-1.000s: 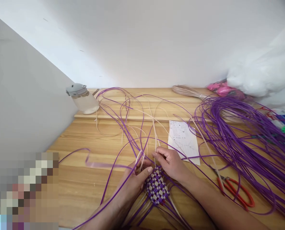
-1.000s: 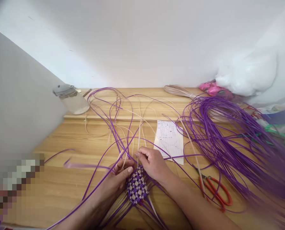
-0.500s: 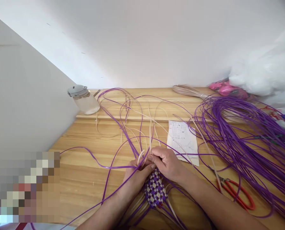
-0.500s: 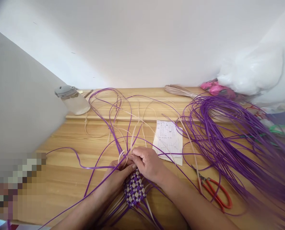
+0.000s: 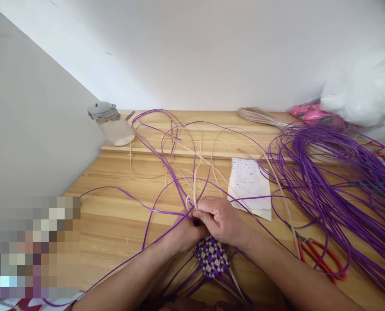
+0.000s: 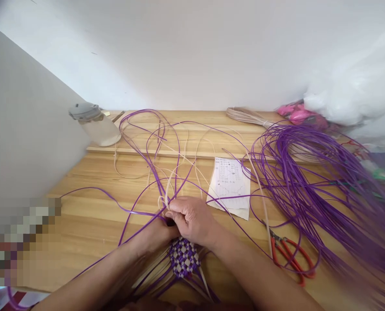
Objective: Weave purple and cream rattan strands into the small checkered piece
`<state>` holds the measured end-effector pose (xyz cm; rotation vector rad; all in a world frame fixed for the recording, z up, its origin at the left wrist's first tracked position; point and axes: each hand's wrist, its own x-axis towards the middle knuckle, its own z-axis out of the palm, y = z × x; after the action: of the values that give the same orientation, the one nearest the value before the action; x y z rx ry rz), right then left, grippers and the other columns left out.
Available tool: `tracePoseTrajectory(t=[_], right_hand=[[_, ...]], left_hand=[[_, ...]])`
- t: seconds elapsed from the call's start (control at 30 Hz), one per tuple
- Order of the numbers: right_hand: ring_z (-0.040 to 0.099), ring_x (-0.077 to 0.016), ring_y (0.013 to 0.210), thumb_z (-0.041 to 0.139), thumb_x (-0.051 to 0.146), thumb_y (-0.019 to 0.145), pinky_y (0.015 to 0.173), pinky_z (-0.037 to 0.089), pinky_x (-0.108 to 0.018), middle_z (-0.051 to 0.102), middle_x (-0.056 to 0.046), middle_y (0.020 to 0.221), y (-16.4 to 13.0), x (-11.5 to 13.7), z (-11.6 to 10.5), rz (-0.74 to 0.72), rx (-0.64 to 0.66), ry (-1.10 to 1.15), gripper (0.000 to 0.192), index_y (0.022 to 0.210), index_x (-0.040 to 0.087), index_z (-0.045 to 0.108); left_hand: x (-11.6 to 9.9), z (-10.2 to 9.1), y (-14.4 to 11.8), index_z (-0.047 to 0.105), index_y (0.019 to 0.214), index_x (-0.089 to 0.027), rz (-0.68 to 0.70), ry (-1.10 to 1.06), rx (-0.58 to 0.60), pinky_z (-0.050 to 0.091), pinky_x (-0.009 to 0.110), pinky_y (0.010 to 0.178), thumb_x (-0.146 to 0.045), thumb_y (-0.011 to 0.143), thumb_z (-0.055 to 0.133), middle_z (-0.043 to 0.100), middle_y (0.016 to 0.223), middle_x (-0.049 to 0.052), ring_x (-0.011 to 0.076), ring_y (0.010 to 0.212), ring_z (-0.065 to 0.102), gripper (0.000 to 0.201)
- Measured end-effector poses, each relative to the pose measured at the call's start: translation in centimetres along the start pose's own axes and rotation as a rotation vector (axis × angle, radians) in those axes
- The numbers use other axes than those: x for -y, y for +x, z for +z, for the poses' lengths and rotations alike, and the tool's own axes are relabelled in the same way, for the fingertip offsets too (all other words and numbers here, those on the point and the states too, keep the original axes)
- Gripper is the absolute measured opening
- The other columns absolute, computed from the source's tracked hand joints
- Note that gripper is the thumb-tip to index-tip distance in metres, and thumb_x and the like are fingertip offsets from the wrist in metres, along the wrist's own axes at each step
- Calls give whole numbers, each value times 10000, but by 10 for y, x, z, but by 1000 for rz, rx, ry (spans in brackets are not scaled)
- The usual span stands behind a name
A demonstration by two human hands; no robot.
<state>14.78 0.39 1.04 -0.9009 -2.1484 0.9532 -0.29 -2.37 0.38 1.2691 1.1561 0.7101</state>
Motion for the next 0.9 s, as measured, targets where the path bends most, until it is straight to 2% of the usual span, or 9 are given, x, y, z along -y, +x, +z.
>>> tracePoseTrajectory(t=[0.07,0.13,0.2,0.4,0.5,0.63,0.73,0.8,0.9], right_hand=[[398,-87,598,493,226,937,576,284,-223,441,38,627,0,0,-11,64,30,40,304,646,173,423],[420,-88,612,475,261,959,582,303,-214,466,36,641,-1,-2,-21,110,-4,56,301,672,172,473],[425,-89,618,460,269,967,588,307,-214,473,34,645,-3,-3,-24,129,-45,36,303,684,170,497],[348,-73,542,487,133,887,541,257,-217,393,56,580,-5,-5,-6,0,9,-21,255,642,172,428],[374,-81,558,467,188,932,549,287,-215,403,50,596,2,-5,-7,20,-46,-15,280,655,178,428],[528,-144,794,419,234,988,731,399,-266,591,-16,824,-1,4,-29,75,-157,-218,180,932,184,583],[520,-209,986,427,183,972,871,390,-359,619,-68,990,-24,25,-41,58,-215,-426,204,1104,187,581],[528,-196,957,436,192,974,849,401,-346,621,-44,962,-46,40,-42,82,-132,-416,183,1058,216,597],[543,-169,927,573,224,916,819,427,-307,620,0,999,-76,53,-30,156,93,-305,147,1053,266,604]], left_hand=[[6,0,2,658,770,-131,12,-83,90,448,282,726,-304,729,705,646,757,39,176,754,567,185],[11,0,4,602,675,-135,-10,-123,174,400,257,626,-424,798,649,566,648,11,125,621,479,318],[13,0,6,589,659,-138,-22,-112,162,355,245,581,-476,821,613,526,618,-3,108,583,428,376],[4,10,0,675,843,-154,23,47,110,434,271,722,-290,771,646,667,835,41,186,797,591,156],[5,15,0,661,916,-173,91,75,37,446,286,806,-257,781,642,670,924,47,203,899,598,159],[11,11,8,602,692,-155,8,-10,-6,404,258,653,-309,775,639,562,675,6,142,669,502,179],[15,2,14,589,662,-149,-23,-146,-57,338,231,562,-334,761,647,502,621,-19,103,581,422,218],[15,-4,19,581,661,-152,-19,-212,-91,304,222,524,-361,757,651,481,597,-31,90,544,394,240],[10,-13,26,556,619,-157,5,-171,-115,277,221,492,-421,757,629,462,546,-36,85,493,375,306]])
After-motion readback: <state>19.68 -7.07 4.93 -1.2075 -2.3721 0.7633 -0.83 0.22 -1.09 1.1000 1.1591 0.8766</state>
